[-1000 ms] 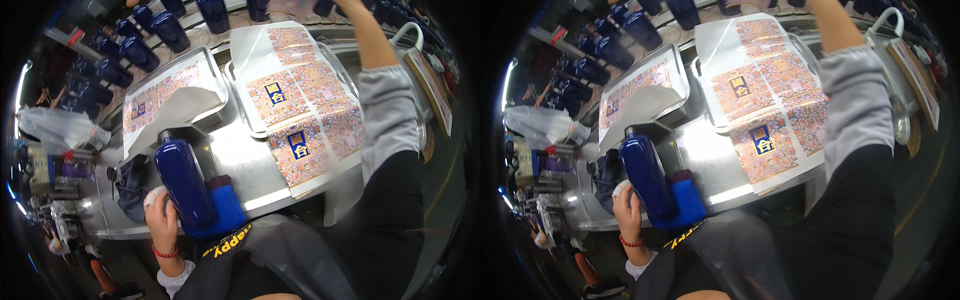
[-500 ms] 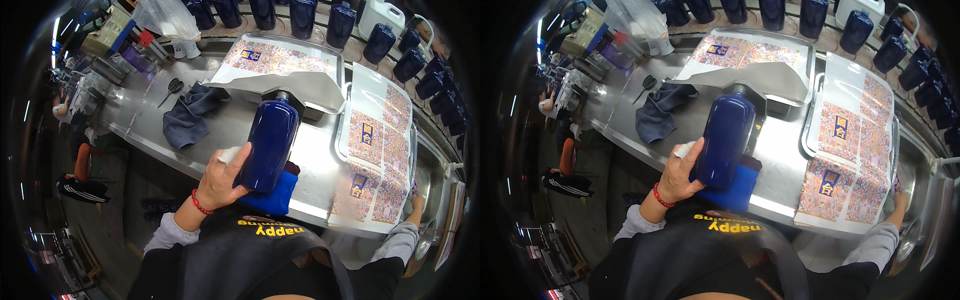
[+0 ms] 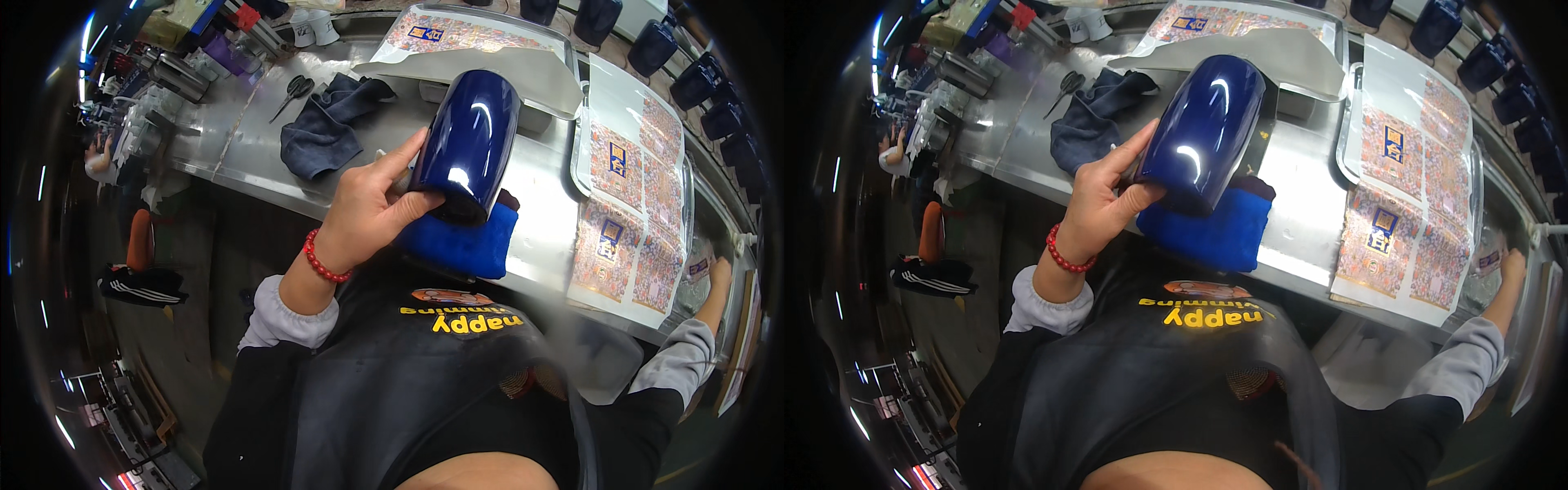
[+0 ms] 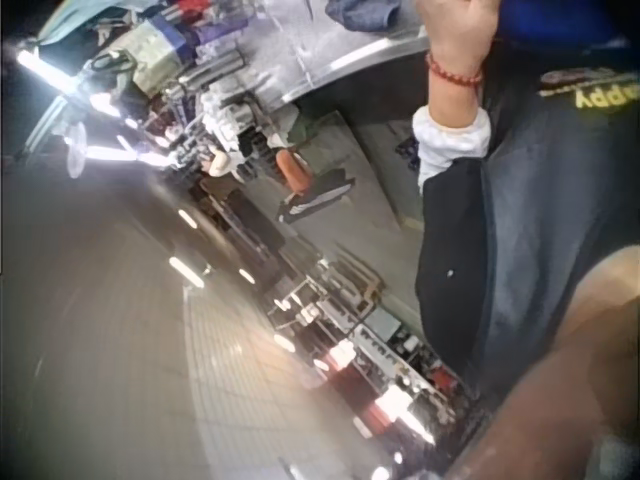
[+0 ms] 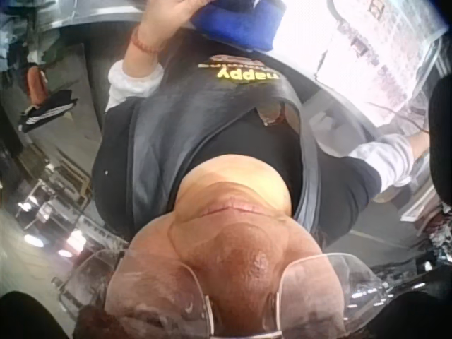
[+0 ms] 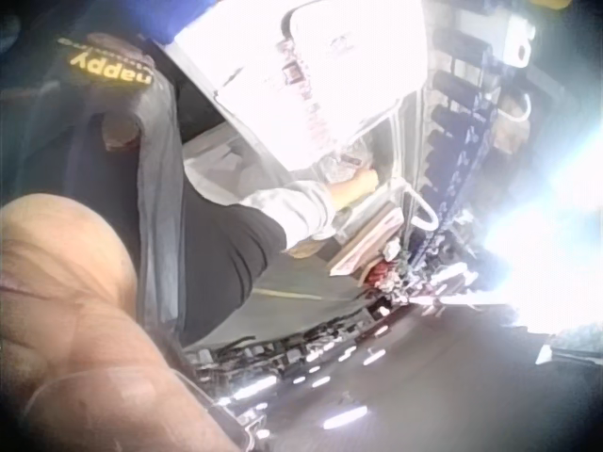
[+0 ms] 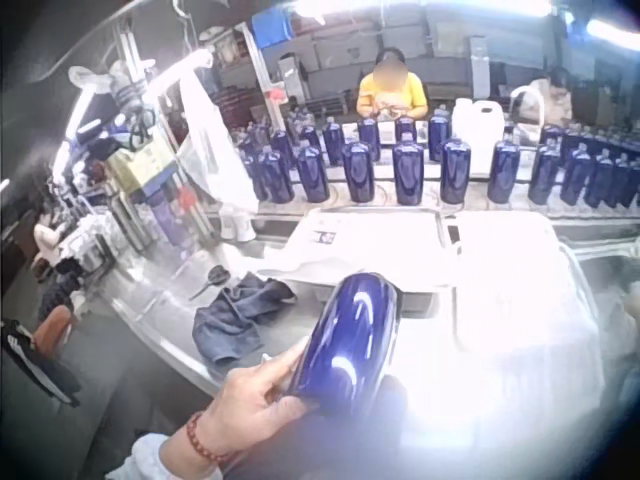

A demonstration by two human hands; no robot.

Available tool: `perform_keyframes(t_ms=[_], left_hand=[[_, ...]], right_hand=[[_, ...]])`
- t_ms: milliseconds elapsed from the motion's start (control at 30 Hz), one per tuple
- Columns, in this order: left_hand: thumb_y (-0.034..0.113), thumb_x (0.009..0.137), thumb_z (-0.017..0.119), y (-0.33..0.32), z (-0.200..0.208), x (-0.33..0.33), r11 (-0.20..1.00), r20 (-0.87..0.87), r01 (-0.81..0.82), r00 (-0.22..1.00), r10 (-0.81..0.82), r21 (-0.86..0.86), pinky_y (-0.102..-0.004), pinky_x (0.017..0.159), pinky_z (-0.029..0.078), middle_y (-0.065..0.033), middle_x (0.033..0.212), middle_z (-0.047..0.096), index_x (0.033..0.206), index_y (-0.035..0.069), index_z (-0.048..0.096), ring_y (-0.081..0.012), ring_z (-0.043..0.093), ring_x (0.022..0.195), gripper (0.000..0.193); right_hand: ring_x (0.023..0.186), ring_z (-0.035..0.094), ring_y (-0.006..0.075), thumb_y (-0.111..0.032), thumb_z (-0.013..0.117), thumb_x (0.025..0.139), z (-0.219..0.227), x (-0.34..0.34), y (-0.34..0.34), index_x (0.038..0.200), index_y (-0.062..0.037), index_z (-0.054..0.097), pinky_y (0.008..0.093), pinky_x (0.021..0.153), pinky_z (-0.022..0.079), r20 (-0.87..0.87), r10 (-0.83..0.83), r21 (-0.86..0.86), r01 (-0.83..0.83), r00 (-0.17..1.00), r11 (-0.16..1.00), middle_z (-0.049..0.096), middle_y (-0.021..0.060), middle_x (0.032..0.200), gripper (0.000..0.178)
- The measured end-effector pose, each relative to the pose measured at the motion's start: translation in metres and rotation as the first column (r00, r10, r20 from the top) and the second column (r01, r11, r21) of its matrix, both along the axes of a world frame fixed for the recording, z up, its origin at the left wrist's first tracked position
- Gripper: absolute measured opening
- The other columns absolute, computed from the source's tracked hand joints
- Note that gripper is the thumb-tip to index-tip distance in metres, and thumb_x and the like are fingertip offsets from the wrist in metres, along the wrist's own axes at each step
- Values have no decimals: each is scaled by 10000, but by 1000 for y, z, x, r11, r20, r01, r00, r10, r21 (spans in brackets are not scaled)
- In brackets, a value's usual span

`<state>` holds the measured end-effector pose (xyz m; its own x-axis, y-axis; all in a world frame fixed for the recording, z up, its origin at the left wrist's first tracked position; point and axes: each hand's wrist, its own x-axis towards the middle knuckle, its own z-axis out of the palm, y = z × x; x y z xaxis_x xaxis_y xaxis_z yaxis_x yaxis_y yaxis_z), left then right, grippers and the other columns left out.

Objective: The person applies a decorative sticker to a blue bottle, smooths it with a green tool, and wipes the surface with a cloth. They then retrieve another bottle and prepare additional sticker sheets on a tray.

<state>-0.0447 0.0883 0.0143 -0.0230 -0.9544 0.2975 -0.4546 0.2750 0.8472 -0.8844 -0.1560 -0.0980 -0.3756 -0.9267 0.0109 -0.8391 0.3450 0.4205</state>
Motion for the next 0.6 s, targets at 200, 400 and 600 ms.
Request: perform_keyframes(t_ms=[200, 400, 600], left_hand=[[329, 881, 787, -1, 3, 1, 1000, -12, 4, 1000, -3, 15, -305, 670, 514, -225, 920, 701, 1428, -40, 524, -187, 659, 687, 710], [330, 826, 810, 0, 11, 9, 999, 239, 30, 971, -21, -34, -363, 663, 525, -214, 841, 672, 1411, -22, 546, -264, 647, 664, 732], [283, 716, 842, 4, -12, -5, 938, 638, 158, 766, 82, -310, -412, 730, 487, -122, 789, 607, 1401, 38, 583, -302, 593, 800, 772]], right_hand=[[996, 639, 476, -314, 586, 968, 59, 31, -26, 995, -31, 677, 553, 846, 500, -19, 295, -251, -290, 955, 923, 683, 253, 1024, 299], [905, 620, 464, -229, 627, 940, 141, 158, -19, 887, 8, 633, 513, 766, 488, 21, 585, -415, -526, 811, 743, 614, 243, 937, 244], [892, 557, 364, -93, 643, 926, 206, 335, 42, 869, 41, 574, 416, 801, 462, 166, 807, -471, -673, 567, 570, 558, 178, 945, 161]])
